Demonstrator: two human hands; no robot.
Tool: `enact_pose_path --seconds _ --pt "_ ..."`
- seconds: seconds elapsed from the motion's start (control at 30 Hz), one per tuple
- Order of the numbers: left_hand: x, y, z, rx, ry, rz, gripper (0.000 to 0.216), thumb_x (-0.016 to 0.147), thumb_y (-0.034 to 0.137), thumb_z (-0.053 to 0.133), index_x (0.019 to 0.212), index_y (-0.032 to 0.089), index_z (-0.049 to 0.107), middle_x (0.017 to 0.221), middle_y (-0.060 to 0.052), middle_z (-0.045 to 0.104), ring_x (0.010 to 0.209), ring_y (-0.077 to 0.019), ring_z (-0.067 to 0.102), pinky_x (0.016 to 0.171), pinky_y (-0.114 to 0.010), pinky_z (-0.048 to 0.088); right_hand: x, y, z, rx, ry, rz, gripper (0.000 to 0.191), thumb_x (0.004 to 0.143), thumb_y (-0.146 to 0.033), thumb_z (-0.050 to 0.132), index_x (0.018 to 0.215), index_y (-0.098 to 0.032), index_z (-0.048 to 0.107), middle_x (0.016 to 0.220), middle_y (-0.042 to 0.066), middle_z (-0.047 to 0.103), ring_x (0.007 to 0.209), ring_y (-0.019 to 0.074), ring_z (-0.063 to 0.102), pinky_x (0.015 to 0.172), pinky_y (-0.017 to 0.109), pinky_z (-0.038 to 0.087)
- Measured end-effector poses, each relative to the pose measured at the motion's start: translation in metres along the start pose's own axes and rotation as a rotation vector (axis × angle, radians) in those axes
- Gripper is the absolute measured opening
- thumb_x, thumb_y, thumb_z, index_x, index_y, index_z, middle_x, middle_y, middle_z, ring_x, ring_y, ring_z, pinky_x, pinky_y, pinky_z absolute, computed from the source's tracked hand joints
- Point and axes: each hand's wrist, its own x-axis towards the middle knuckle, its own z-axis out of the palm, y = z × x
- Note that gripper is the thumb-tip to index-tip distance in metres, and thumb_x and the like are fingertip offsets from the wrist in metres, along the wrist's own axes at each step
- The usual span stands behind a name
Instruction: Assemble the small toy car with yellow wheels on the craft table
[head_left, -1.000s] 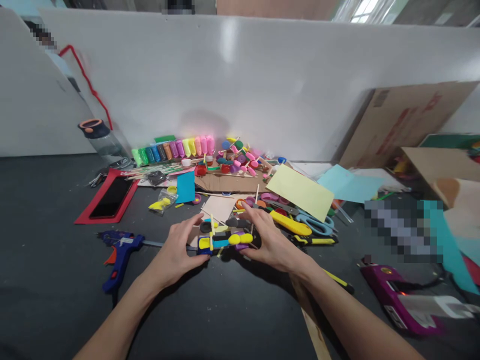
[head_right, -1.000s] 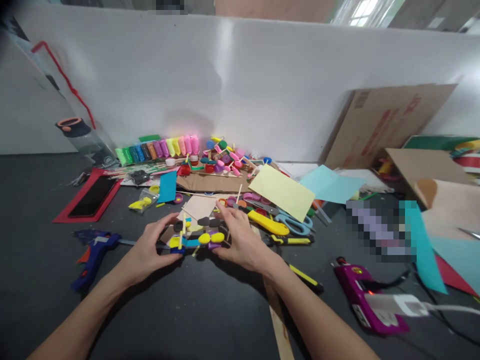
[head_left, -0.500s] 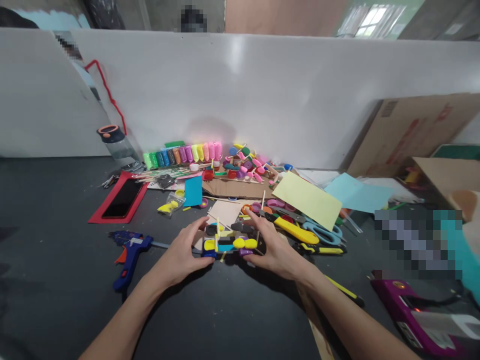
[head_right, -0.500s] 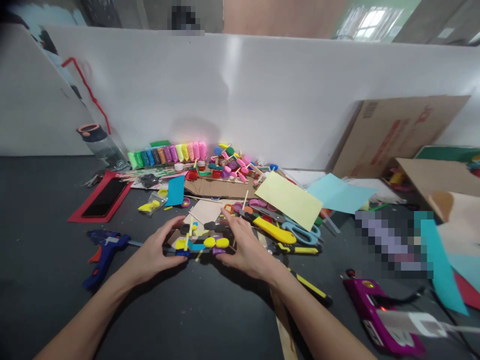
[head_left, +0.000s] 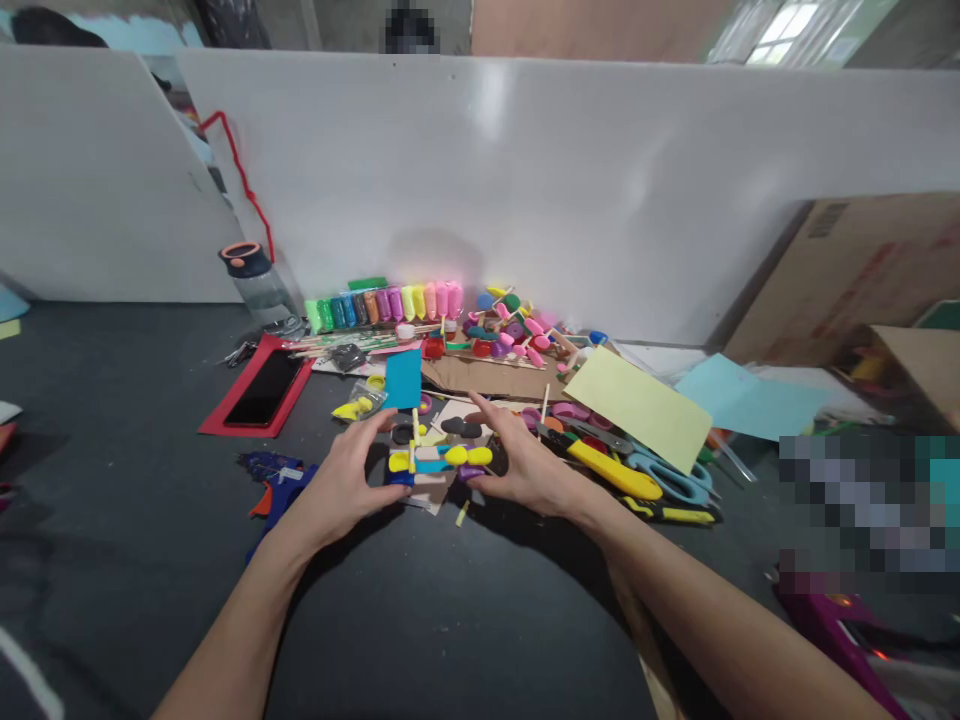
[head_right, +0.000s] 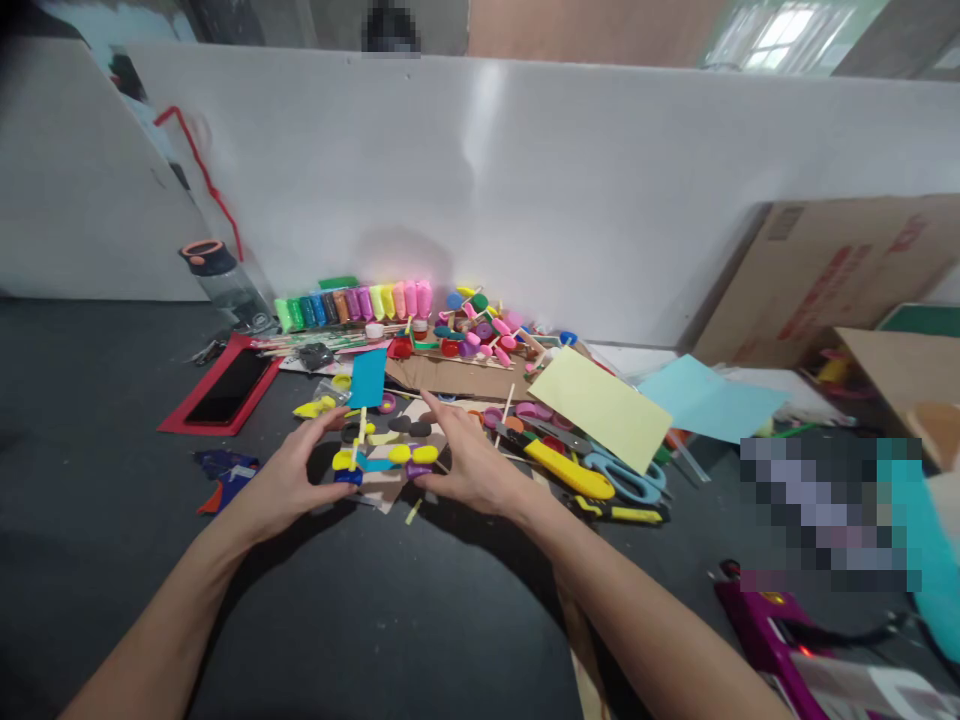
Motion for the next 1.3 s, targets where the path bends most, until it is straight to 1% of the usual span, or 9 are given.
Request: enact_pose_path --seconds 0.2,0.4,0.53,0.7,0.87,0.93,1.03,1.13,1.3 --pt "0.001 -0.019 -0.011 0.172 0.033 -0.054 0.086 0.075 0.039 0.071 0.150 0.025 0.031 0.142 -0.014 0.052 0.129 -0.0365 0.047 0.105 -0.051 0.037 0.034 0.001 0.019 0.024 -0.052 -0.094 0.099 0.077 -0.031 0.072 0.156 -0.022 0.012 0.142 0.016 0.048 0.129 0.0316 0.047 0.106 0.050 0.039" --pt "0.001 -0.032 -0.026 0.262 0.047 -0.126 0.089 0.076 0.043 0.070 0.152 0.024 0.027 0.143 -0.014 0.049 0.130 -0.0373 0.045 0.105 -0.047 0.036 0.063 -0.001 0.034 0.036 -0.089 -0.129 0.102 0.074 -0.031 0.074 0.155 -0.019 0.014 0.137 0.017 0.051 0.122 0.0294 0.051 0.104 0.047 0.041" --pt "0.002 -0.036 -0.032 0.331 0.072 -0.150 0.091 0.075 0.037 0.071 0.152 0.017 0.026 0.138 -0.017 0.053 0.130 -0.0374 0.046 0.102 -0.046 0.036 0.073 -0.004 0.042 0.021 -0.106 -0.122 0.102 0.073 -0.033 0.075 0.155 -0.016 0.017 0.131 0.018 0.054 0.118 0.0295 0.052 0.101 0.047 0.043" --pt "0.006 -0.044 -0.031 0.363 0.088 -0.147 0.090 0.075 0.036 0.069 0.152 0.019 0.024 0.136 -0.016 0.057 0.130 -0.0375 0.046 0.102 -0.047 0.035 0.083 -0.005 0.052 0.004 -0.093 -0.115 0.100 0.073 -0.032 0.073 0.155 -0.015 0.018 0.132 0.019 0.052 0.120 0.0304 0.050 0.102 0.047 0.041" --pt "0.001 -0.044 -0.039 0.285 0.058 -0.179 0.098 0.071 0.038 0.073 0.153 0.020 0.022 0.146 -0.016 0.049 0.137 -0.0363 0.040 0.108 -0.049 0.031 0.082 -0.002 0.054 0.001 -0.076 -0.111 0.100 0.072 -0.035 0.073 0.154 -0.017 0.019 0.134 0.018 0.052 0.122 0.0310 0.048 0.103 0.048 0.040" --pt "-0.004 -0.043 -0.048 0.166 0.051 -0.163 0.093 0.075 0.044 0.069 0.153 0.024 0.023 0.149 -0.012 0.047 0.139 -0.0324 0.039 0.110 -0.047 0.032 0.079 0.000 0.051 0.001 -0.070 -0.108 0.100 0.072 -0.037 0.074 0.154 -0.017 0.020 0.134 0.017 0.052 0.122 0.0308 0.047 0.103 0.047 0.039" --pt "-0.004 -0.039 -0.061 0.083 0.144 -0.187 0.064 0.090 0.043 0.048 0.148 0.023 0.030 0.147 -0.009 0.050 0.136 -0.0233 0.045 0.105 -0.037 0.041 0.071 0.003 0.045 0.001 -0.059 -0.105 0.101 0.072 -0.040 0.075 0.154 -0.018 0.021 0.134 0.016 0.053 0.122 0.0307 0.047 0.103 0.047 0.039" --pt "0.012 -0.034 -0.066 0.258 0.235 -0.294 0.050 0.095 0.035 0.039 0.141 0.015 0.038 0.139 -0.013 0.058 0.127 -0.0225 0.054 0.101 -0.035 0.045 0.064 0.005 0.042 0.001 -0.049 -0.109 0.099 0.072 -0.037 0.075 0.154 -0.020 0.022 0.135 0.014 0.054 0.119 0.0306 0.048 0.102 0.048 0.039" --pt "0.064 -0.030 -0.054 0.453 0.107 -0.368 0.047 0.086 0.041 0.063 0.124 0.013 0.058 0.122 -0.018 0.067 0.117 -0.0338 0.061 0.098 -0.044 0.046 0.059 0.002 0.042 -0.004 -0.033 -0.089 0.096 0.073 -0.035 0.074 0.153 -0.021 0.023 0.137 0.014 0.053 0.121 0.0309 0.047 0.100 0.047 0.040"
